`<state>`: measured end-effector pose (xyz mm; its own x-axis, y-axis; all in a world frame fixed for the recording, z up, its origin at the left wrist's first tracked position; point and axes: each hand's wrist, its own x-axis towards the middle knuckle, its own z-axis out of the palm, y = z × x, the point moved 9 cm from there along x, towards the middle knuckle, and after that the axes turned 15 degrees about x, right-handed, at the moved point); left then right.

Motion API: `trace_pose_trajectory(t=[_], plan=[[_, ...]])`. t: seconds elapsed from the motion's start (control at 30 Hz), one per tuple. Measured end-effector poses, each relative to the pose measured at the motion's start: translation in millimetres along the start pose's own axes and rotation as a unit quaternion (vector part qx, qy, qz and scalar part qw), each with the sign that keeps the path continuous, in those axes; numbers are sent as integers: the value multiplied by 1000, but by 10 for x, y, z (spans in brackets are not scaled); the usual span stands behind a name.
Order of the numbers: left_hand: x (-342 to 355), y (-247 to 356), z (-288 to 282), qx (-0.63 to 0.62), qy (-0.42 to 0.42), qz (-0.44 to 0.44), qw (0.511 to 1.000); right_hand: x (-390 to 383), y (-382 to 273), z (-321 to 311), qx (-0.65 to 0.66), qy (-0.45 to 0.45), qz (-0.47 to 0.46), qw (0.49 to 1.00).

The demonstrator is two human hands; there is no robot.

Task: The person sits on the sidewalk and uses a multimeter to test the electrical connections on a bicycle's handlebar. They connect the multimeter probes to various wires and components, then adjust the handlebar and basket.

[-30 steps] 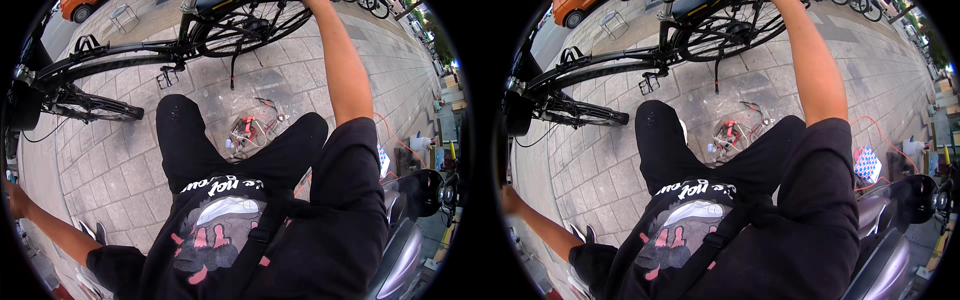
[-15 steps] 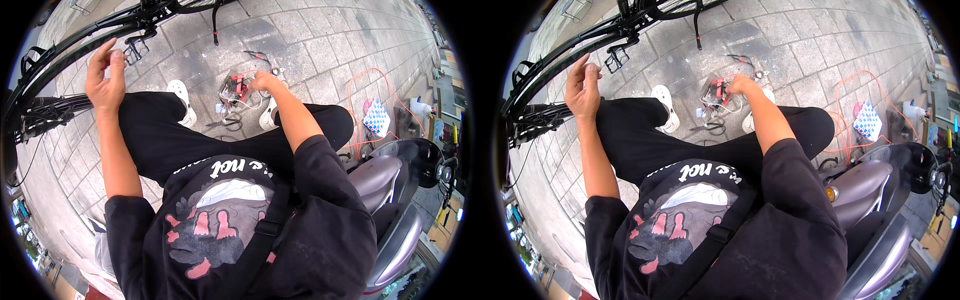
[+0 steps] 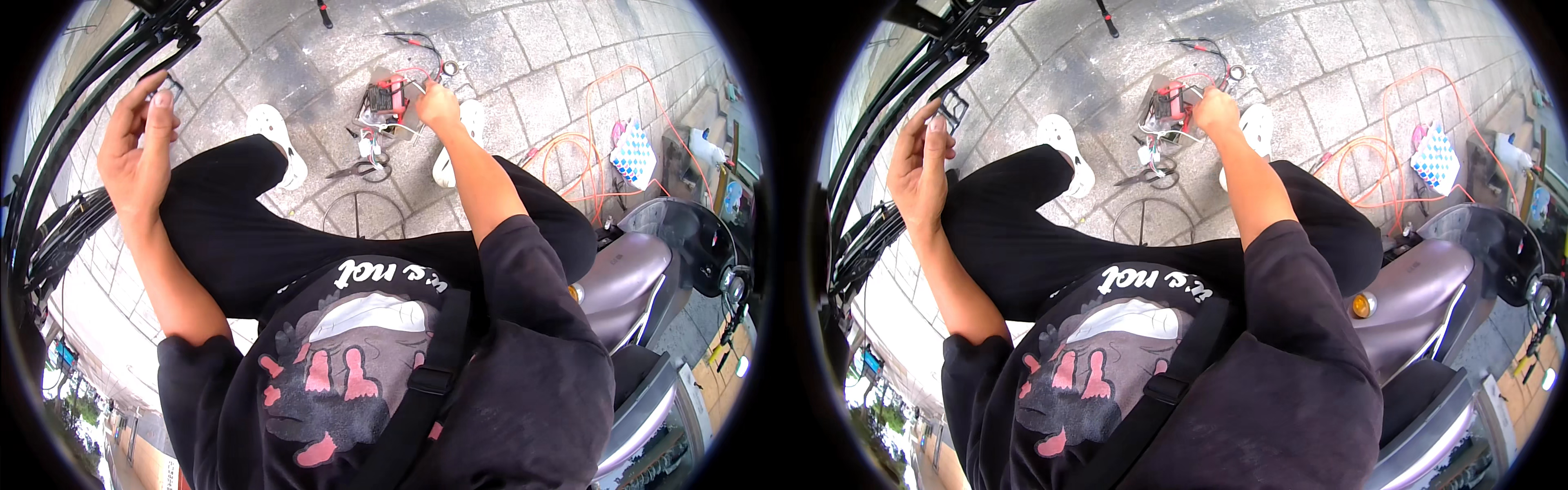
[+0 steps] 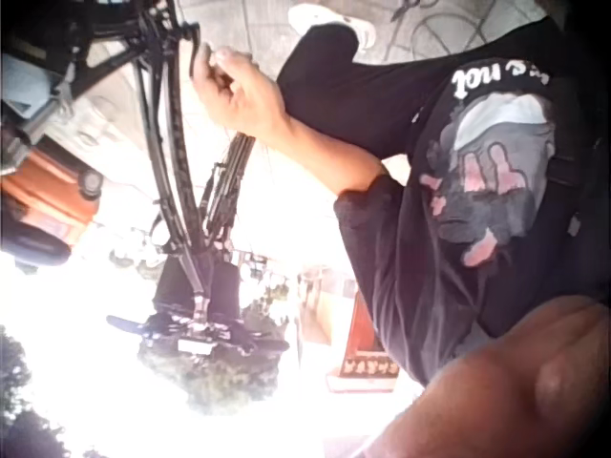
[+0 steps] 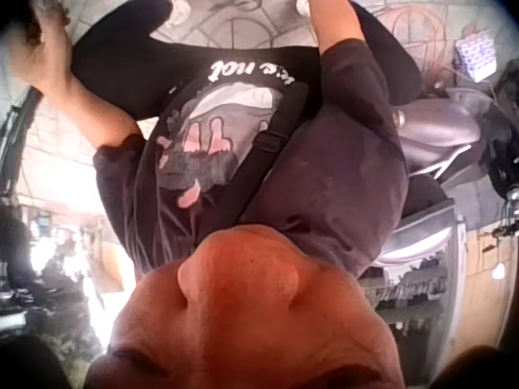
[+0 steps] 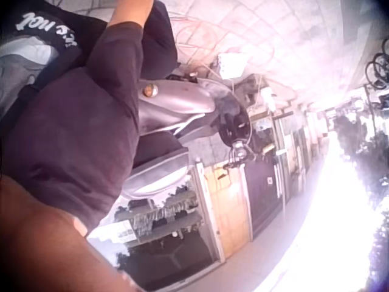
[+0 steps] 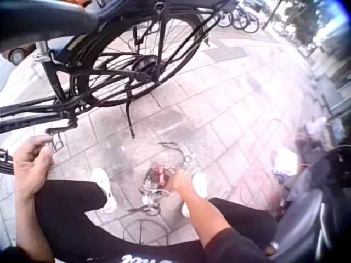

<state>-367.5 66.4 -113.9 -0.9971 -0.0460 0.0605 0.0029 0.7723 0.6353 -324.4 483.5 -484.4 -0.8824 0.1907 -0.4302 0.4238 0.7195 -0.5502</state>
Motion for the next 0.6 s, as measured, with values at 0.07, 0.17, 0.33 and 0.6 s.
trace_pose_trajectory(t=[0.07, 0.17, 0.33, 0.6], plan=[[-10, 10, 49, 13, 1, -11, 1000, 157, 124, -140, -13, 5, 7, 1000], [33, 47, 116, 43, -12, -6, 999, 422, 326, -504, -16, 41, -1, 999], [140, 178, 301, 73, -24, -6, 997, 748, 915, -1082, -26, 117, 59, 991], [206, 424, 476, 81, -47, 24, 995, 585, 1926, -1808, 64, 130, 219, 965]])
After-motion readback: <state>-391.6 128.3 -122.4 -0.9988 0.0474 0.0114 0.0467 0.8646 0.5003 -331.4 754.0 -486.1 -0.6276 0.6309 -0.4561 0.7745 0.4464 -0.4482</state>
